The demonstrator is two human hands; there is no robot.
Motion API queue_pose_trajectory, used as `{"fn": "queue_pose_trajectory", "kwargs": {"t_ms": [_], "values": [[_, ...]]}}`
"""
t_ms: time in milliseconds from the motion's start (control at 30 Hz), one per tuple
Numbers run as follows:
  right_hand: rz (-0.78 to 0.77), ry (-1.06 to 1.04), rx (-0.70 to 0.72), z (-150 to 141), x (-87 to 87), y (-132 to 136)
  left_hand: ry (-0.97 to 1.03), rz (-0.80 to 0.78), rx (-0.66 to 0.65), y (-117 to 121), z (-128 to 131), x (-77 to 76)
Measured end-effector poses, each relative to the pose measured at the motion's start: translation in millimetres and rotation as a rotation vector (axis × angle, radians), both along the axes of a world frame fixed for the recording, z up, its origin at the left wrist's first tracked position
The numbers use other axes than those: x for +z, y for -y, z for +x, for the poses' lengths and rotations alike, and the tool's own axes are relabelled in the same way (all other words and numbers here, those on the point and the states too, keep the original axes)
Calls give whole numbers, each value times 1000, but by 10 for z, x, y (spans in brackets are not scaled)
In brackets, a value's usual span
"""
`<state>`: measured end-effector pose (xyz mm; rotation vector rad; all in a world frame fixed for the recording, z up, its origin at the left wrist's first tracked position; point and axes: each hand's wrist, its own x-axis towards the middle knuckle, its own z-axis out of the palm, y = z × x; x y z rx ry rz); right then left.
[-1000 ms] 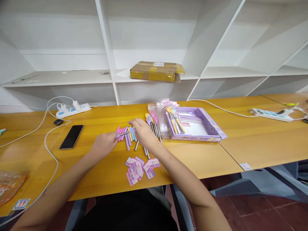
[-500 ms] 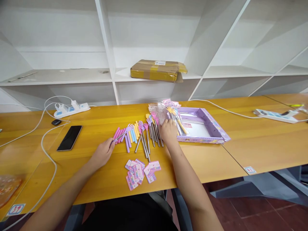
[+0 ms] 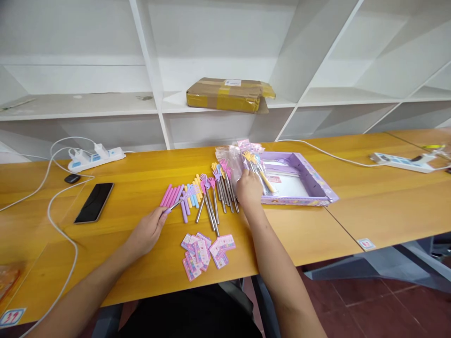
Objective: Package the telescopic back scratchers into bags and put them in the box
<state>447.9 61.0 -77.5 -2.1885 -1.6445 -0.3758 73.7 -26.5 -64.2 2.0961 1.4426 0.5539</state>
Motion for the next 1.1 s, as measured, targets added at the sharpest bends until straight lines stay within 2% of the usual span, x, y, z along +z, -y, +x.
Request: {"fn": "queue_pose_trajectory", "kwargs": {"t_ms": [133, 233, 300, 433, 567, 667, 733, 800, 833, 933, 1000, 1100], "values": [[189, -43, 80, -47, 56, 3, 144, 92, 44, -27, -11, -117], [360, -98, 252, -186, 92, 41, 230, 180, 10, -48, -33, -121], [470, -126, 405, -334, 105, 108, 236, 155, -37, -50, -40, -71], [576, -18, 823, -709, 118, 351, 332, -29, -69, -25, 11, 1], [492, 189, 1262, -1071, 140, 592, 640, -247, -119, 18, 113, -85], [491, 210, 1434, -1226, 137, 658, 832, -417, -123, 51, 162, -166], [483, 143, 1504, -1254, 119, 662, 929, -526, -92, 64, 173, -198], [447, -45, 1525, -1245, 93, 661, 1005, -583, -45, 64, 170, -212], [430, -200, 1485, -1239, 79, 662, 1024, -591, -29, 60, 166, -216], [343, -805, 1179, -1260, 38, 652, 1007, -581, -54, 44, 156, -230], [194, -1147, 1013, -1321, 9, 624, 964, -571, -102, 43, 160, -244], [-112, -1445, 1008, -1452, -39, 576, 867, -539, -141, 63, 189, -257]]}}
